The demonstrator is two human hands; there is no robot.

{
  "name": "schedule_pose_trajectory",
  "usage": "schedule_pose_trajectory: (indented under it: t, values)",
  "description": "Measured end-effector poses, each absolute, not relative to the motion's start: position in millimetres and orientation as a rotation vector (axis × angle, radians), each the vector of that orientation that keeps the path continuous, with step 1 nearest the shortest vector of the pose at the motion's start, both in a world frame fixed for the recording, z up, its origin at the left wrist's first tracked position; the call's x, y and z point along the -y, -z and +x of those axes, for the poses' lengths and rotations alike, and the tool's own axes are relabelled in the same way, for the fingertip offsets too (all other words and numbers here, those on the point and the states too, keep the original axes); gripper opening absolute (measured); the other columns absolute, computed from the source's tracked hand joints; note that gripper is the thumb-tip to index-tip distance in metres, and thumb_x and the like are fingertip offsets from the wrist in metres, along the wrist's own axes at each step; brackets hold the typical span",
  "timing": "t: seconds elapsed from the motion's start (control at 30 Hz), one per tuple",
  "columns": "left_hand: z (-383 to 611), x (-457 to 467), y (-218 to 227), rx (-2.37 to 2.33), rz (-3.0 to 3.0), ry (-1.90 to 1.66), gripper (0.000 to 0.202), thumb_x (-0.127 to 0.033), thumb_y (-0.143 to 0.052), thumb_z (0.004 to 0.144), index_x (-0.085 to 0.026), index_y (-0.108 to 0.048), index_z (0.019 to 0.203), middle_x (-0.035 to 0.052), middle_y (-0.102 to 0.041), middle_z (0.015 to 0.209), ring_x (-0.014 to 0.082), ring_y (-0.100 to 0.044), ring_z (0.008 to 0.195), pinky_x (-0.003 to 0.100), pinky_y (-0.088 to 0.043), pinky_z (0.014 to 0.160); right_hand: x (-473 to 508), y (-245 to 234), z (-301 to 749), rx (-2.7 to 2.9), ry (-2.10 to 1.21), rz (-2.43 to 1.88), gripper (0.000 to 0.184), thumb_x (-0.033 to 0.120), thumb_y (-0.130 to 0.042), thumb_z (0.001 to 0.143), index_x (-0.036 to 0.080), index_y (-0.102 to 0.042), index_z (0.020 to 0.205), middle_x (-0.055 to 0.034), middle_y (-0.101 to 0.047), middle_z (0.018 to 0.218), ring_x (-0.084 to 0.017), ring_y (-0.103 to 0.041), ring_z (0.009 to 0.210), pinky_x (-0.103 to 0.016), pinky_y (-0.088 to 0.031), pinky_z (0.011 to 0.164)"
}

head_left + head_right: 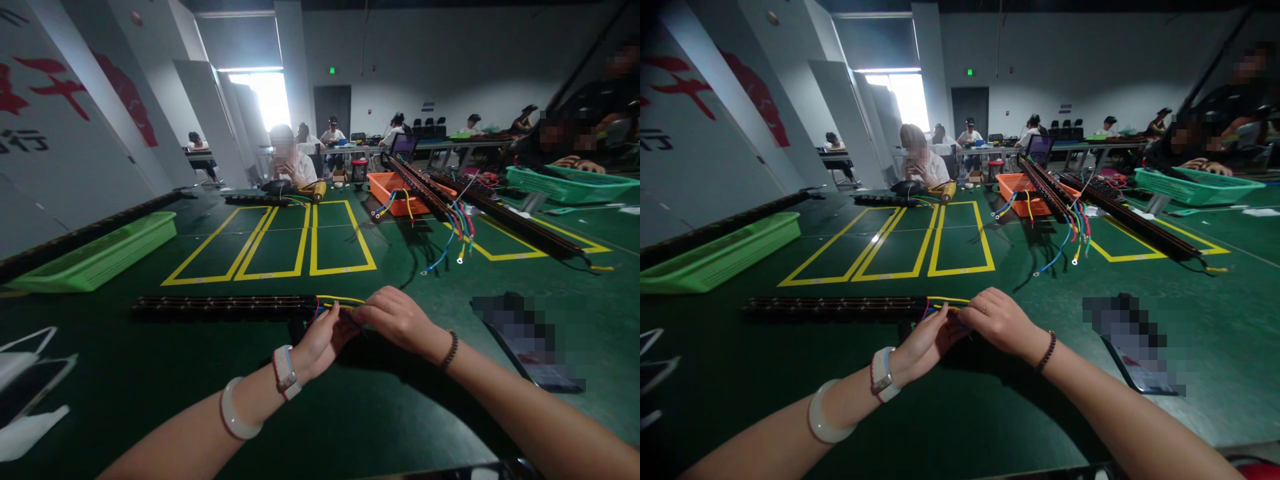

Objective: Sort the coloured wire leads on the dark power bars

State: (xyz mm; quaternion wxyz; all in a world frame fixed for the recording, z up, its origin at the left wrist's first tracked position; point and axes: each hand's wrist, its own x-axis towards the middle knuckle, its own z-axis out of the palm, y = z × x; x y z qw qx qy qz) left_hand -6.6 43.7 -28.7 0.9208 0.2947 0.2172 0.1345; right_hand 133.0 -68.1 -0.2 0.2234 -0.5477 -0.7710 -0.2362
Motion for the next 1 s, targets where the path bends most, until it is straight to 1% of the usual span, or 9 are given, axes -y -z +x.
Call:
schedule_pose_trajectory:
  t: [0.07, 0.17, 0.3, 0.4, 0.57, 0.67, 0.77, 1.0]
  values:
    - [-7.6, -42.9, 26.2, -0.447, 0.635, -0.288, 0.013, -0.022, -0.045, 0.089, -0.013, -0.055, 0.088, 0.0056, -0.061, 0.081, 0.0123, -0.058, 0.073, 0.028, -0.047, 0.077, 64.8, 3.2, 141.1, 2.006, 0.602, -1.629, 0.018, 0.021, -0.044, 0.094, 0.012, -0.06, 0.095, -0.0072, -0.057, 0.08, -0.016, -0.049, 0.074, -0.03, -0.04, 0.069]
    - [-9.4, -42.7, 25.0, -0.51, 0.711, -0.273, 0.014, -0.024, -0.045, 0.089, -0.015, -0.051, 0.081, 0.0017, -0.056, 0.068, 0.0113, -0.055, 0.064, 0.028, -0.046, 0.073, 59.8, 9.5, 150.4, 2.049, 0.551, -1.75, 0.016, 0.023, -0.049, 0.092, 0.013, -0.061, 0.093, -0.0048, -0.054, 0.074, -0.016, -0.046, 0.069, -0.029, -0.037, 0.065]
    - [-12.4, -42.6, 24.3, -0.51, 0.791, -0.218, 0.022, -0.029, -0.041, 0.09, -0.016, -0.047, 0.074, -0.0018, -0.046, 0.055, 0.0106, -0.049, 0.054, 0.028, -0.046, 0.069, 56.6, 14.4, 154.7, 2.181, 0.475, -1.846, 0.01, 0.018, -0.053, 0.089, 0.015, -0.061, 0.084, -0.0023, -0.052, 0.07, -0.015, -0.044, 0.065, -0.028, -0.032, 0.062]
    - [-14.4, -41.3, 23.2, -0.479, 0.812, -0.204, 0.03, -0.031, -0.037, 0.091, -0.016, -0.043, 0.067, -0.0028, -0.04, 0.049, 0.009, -0.041, 0.047, 0.026, -0.043, 0.062, 55.7, 15.5, 155.8, 2.244, 0.453, -1.901, 0.007, 0.014, -0.054, 0.088, 0.015, -0.061, 0.085, -0.0024, -0.053, 0.073, -0.016, -0.044, 0.067, -0.029, -0.032, 0.065]
    - [-18.0, -40.1, 22.9, -0.455, 0.735, -0.23, 0.028, -0.03, -0.038, 0.091, -0.017, -0.041, 0.067, -0.0064, -0.028, 0.044, 0.0075, -0.028, 0.041, 0.022, -0.034, 0.051, 53.7, 17.8, 157.8, 2.371, 0.423, -1.897, 0.011, 0.011, -0.051, 0.088, 0.014, -0.061, 0.087, -0.0042, -0.055, 0.078, -0.017, -0.046, 0.073, -0.03, -0.032, 0.069]
    - [-19.6, -40.5, 22.4, -0.459, 0.712, -0.23, 0.027, -0.029, -0.038, 0.091, -0.017, -0.04, 0.067, -0.0066, -0.027, 0.044, 0.0069, -0.025, 0.04, 0.021, -0.031, 0.049, 53.0, 19.3, 157.9, 2.419, 0.433, -1.857, 0.013, 0.011, -0.048, 0.09, 0.013, -0.061, 0.089, -0.0047, -0.056, 0.078, -0.017, -0.046, 0.074, -0.03, -0.032, 0.07]
    - [-19.7, -40.7, 21.1, -0.455, 0.721, -0.219, 0.028, -0.029, -0.037, 0.092, -0.017, -0.039, 0.066, -0.0064, -0.026, 0.044, 0.0071, -0.026, 0.04, 0.022, -0.031, 0.05, 53.9, 20.6, 160.0, 2.419, 0.438, -1.835, 0.014, 0.013, -0.048, 0.091, 0.013, -0.062, 0.093, -0.0049, -0.056, 0.079, -0.017, -0.047, 0.075, -0.03, -0.032, 0.07]
    - [-17.6, -41.7, 24.4, -0.427, 0.767, -0.185, 0.031, -0.029, -0.034, 0.092, -0.017, -0.039, 0.064, -0.005, -0.029, 0.045, 0.0077, -0.029, 0.042, 0.023, -0.033, 0.052, 56.0, 20.2, 175.4, 2.425, 0.525, -1.722, 0.023, 0.029, -0.044, 0.095, 0.015, -0.062, 0.101, -0.0041, -0.056, 0.075, -0.016, -0.047, 0.071, -0.029, -0.031, 0.067]
